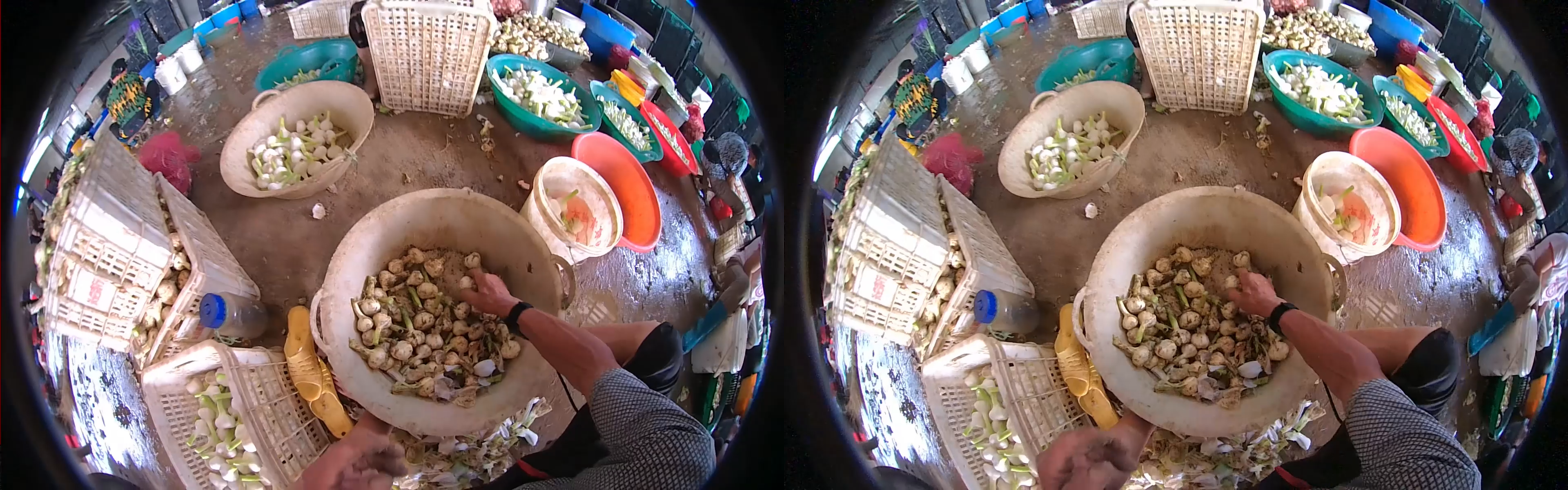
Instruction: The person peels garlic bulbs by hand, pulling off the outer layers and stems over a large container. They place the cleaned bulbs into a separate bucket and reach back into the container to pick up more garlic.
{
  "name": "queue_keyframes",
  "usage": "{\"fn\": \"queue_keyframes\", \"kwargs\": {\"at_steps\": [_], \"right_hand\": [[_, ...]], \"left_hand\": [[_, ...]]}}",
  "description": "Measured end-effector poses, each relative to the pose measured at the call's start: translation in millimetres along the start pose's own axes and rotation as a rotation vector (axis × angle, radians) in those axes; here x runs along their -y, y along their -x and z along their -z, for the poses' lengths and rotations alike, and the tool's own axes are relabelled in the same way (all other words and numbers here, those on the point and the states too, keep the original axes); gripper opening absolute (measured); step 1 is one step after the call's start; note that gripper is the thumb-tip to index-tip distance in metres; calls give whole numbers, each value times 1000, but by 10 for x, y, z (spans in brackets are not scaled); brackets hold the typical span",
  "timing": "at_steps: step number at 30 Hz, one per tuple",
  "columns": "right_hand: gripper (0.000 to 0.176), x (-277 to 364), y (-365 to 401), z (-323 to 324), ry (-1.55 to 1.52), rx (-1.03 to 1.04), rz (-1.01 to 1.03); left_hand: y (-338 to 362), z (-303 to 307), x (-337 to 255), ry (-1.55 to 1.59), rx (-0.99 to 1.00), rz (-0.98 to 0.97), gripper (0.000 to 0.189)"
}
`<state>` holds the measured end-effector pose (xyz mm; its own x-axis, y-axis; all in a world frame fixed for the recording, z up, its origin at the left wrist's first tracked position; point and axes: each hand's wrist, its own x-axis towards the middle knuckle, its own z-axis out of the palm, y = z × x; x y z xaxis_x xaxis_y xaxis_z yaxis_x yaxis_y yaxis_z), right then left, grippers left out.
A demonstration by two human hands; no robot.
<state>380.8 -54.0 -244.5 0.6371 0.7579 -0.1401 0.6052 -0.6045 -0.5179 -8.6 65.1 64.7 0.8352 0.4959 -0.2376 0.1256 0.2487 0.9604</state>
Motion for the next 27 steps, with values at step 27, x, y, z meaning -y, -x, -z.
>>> {"fn": "queue_keyframes", "kwargs": {"at_steps": [27], "right_hand": [[43,2099,2147,1603,-934,463,245]], "left_hand": [[-123,-537,646,172,138,-43,34]]}}
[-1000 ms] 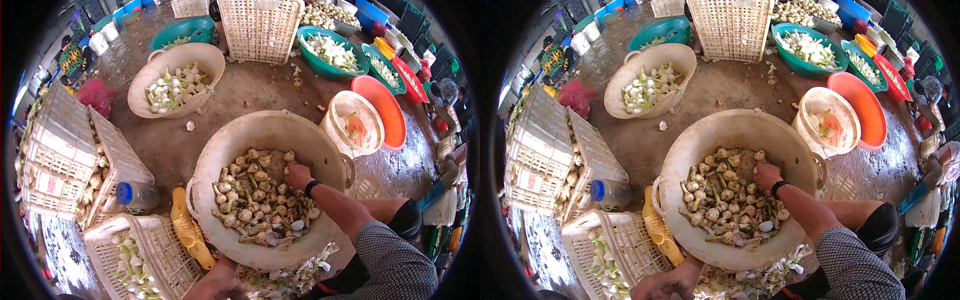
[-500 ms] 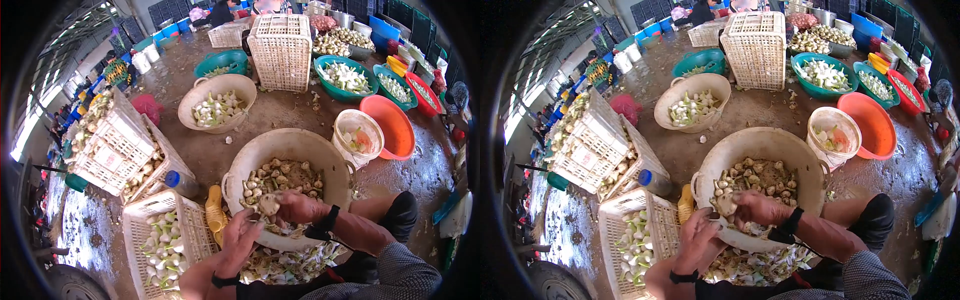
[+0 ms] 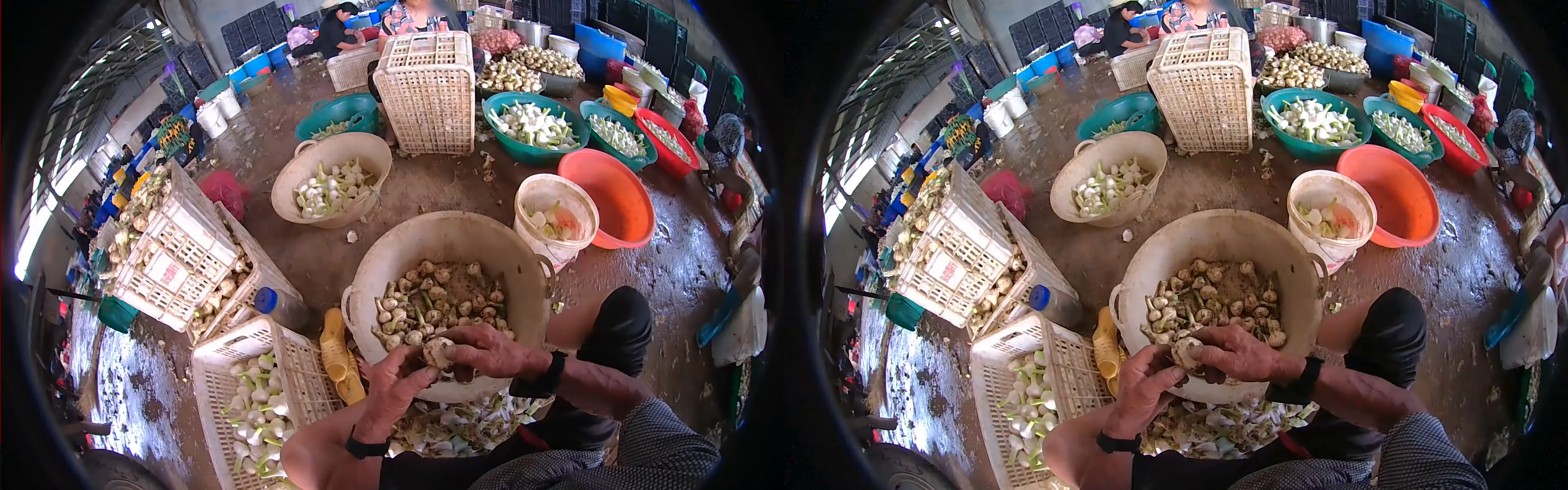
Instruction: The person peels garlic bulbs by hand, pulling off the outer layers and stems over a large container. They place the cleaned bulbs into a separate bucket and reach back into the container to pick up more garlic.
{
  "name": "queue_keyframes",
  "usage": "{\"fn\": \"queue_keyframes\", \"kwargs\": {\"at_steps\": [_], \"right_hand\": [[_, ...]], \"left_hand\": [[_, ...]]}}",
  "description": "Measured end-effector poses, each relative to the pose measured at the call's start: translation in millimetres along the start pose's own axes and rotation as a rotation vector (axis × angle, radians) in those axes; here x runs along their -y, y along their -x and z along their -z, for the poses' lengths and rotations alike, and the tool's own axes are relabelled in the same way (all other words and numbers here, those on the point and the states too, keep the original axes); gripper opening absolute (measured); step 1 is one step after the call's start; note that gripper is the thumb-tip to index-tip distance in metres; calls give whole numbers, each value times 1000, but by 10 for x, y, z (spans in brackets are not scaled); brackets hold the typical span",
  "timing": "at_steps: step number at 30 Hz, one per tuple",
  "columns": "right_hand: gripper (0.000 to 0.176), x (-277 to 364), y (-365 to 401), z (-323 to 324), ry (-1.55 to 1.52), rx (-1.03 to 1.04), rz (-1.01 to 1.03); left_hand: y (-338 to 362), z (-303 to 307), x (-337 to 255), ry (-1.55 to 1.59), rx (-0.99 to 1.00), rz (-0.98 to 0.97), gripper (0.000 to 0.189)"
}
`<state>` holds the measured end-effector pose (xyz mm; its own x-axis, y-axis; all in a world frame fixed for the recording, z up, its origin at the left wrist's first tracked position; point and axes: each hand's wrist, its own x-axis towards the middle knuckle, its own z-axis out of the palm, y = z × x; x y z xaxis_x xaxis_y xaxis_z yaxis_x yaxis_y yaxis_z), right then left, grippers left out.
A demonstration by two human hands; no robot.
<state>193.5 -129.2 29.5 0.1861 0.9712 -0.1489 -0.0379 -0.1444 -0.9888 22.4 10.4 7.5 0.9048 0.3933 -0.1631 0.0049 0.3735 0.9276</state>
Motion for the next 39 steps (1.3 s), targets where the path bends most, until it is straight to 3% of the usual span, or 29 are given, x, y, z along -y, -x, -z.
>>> {"fn": "queue_keyframes", "kwargs": {"at_steps": [7,9,11,13,15,17,22,29,32,35,37,39], "right_hand": [[43,-54,-24,-61,267,-118,120],[42,-70,-31,-93,396,-206,209],[41,-21,0,-121,360,-191,106],[40,-52,-4,-167,417,-205,145],[38,4,23,-200,428,-202,21],[37,10,20,-249,492,-233,79],[33,23,4,-330,646,-231,163],[30,-3,15,-421,705,-206,103],[29,-107,15,-426,713,-294,207],[30,-26,-18,-367,710,-271,172],[32,31,-19,-307,585,-237,34],[33,-47,-16,-278,570,-266,17]], "left_hand": [[-42,59,17,-86,-78,23,27],[-39,30,-42,-446,-98,-22,20],[-67,93,94,-601,-88,-111,19],[-97,111,166,-750,-78,-351,19],[-96,106,226,-740,-80,-285,18],[-120,108,286,-700,-58,-189,18],[-97,68,270,-727,-100,-231,15],[-150,144,493,-864,-136,-325,13],[-164,132,498,-831,-157,-280,14],[-166,147,421,-740,-108,-188,15],[-162,151,345,-643,-50,-125,18],[-185,195,419,-685,-30,-184,21]]}}
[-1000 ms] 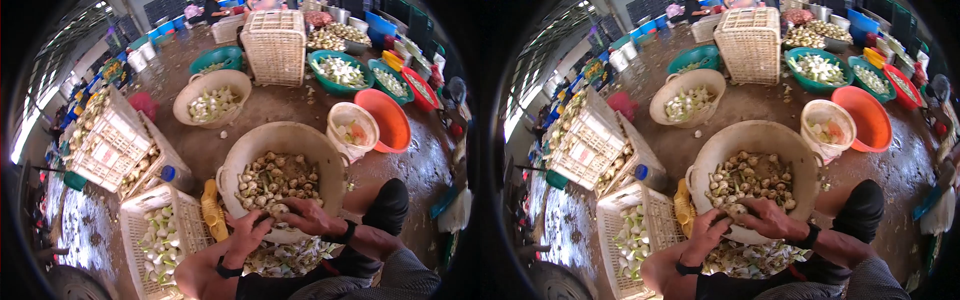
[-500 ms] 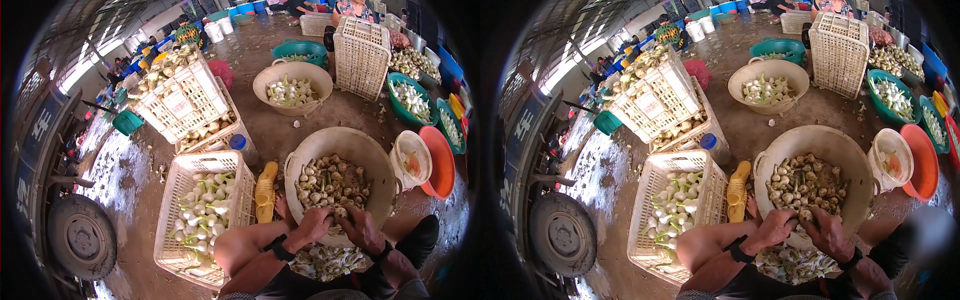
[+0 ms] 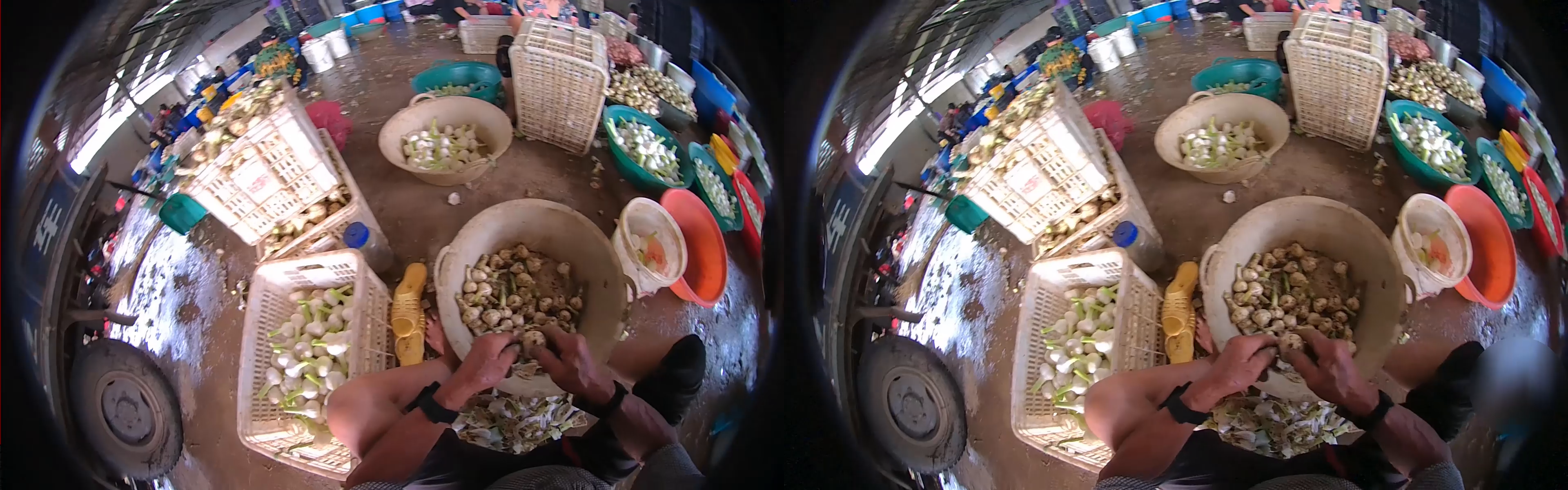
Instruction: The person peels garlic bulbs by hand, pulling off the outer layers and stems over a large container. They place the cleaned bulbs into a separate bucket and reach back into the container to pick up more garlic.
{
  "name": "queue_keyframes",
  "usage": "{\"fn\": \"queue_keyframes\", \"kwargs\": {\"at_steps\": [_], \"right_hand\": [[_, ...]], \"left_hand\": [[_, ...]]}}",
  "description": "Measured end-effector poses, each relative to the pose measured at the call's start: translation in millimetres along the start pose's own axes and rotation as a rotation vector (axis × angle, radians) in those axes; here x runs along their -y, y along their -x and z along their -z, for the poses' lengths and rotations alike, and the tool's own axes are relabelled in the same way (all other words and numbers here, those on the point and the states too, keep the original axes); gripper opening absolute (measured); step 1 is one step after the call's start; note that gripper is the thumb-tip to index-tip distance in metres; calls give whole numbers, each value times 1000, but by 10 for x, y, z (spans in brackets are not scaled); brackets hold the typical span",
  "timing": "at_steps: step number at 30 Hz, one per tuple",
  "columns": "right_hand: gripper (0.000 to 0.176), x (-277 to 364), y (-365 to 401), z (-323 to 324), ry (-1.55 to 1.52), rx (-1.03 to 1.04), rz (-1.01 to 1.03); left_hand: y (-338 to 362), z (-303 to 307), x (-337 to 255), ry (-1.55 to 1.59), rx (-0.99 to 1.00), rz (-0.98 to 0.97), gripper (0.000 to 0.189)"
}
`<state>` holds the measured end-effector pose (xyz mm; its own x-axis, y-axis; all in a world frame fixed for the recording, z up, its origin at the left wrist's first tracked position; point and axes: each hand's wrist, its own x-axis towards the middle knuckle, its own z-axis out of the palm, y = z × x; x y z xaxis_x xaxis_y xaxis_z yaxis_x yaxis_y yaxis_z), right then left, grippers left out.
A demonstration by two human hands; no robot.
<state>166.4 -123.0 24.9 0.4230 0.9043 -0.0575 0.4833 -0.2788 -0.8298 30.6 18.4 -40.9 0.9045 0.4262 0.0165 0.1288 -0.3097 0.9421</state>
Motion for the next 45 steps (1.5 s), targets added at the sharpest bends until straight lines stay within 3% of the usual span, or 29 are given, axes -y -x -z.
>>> {"fn": "queue_keyframes", "kwargs": {"at_steps": [2,5,14,15,19,27,31,36,41,45], "right_hand": [[33,-128,11,-42,-76,-27,58],[33,-130,-6,18,-134,22,14],[35,-126,-9,73,-238,134,-102],[35,-134,-11,75,-214,115,-65],[35,-151,-9,41,-148,72,40],[30,-145,43,-39,-160,17,57],[29,-134,41,-2,-246,97,-45],[31,-184,57,-17,-284,88,-52],[30,-207,63,-6,-329,115,-78],[28,-222,80,-31,-215,42,49]], "left_hand": [[10,8,-52,53,-14,25,21],[9,88,-234,163,45,210,22],[20,148,-255,201,65,260,20],[22,138,-188,181,50,157,19],[13,172,-319,192,47,230,19],[17,127,-204,37,57,182,16],[29,131,-193,47,45,148,15],[29,149,-248,156,55,236,16],[21,173,-278,141,81,208,17],[37,111,-221,69,58,155,16]]}}
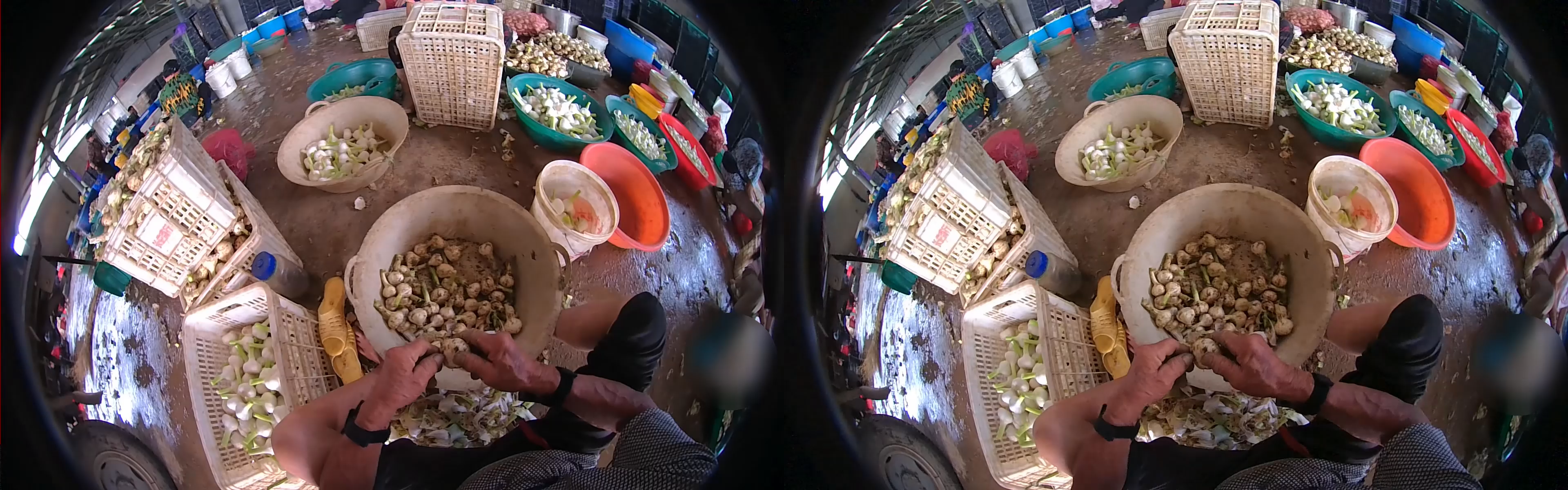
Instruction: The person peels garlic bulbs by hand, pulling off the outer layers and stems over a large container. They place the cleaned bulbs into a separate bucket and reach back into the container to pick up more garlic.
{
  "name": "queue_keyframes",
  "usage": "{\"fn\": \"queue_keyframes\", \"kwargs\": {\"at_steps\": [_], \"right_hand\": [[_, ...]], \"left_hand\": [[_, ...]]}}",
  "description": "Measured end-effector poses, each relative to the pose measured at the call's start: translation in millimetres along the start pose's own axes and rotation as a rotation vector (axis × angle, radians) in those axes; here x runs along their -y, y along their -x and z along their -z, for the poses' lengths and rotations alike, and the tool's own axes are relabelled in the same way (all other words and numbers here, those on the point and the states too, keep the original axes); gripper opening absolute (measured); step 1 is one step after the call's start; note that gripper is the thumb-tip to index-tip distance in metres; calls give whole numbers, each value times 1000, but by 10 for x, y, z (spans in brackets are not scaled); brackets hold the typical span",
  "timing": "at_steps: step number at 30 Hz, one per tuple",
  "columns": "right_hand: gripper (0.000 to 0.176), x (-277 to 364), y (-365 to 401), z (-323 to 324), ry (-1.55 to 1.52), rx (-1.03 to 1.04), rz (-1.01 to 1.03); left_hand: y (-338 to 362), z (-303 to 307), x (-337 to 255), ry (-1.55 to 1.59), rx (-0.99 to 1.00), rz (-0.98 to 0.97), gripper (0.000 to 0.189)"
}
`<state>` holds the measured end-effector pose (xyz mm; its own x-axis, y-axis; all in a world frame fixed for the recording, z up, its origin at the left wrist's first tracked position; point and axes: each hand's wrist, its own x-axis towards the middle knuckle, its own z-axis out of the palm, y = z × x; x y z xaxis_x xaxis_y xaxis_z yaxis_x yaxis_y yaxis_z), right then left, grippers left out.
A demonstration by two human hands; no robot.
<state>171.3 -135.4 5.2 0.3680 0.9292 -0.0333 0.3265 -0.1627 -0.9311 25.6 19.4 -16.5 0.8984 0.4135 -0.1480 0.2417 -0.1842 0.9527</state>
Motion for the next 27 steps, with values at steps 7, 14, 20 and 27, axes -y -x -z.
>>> {"fn": "queue_keyframes", "kwargs": {"at_steps": [7,14,20,27], "right_hand": [[27,-13,5,-74,45,-18,-8],[27,-30,-14,-105,58,-52,56],[28,-39,-15,-49,45,-15,18],[36,40,-32,102,-302,120,-208]], "left_hand": [[-12,-75,28,-113,-42,-66,11],[-30,-96,63,-185,-116,-83,13],[-38,-100,45,-191,-138,-86,14],[-54,-43,-51,-119,-207,-171,16]]}}
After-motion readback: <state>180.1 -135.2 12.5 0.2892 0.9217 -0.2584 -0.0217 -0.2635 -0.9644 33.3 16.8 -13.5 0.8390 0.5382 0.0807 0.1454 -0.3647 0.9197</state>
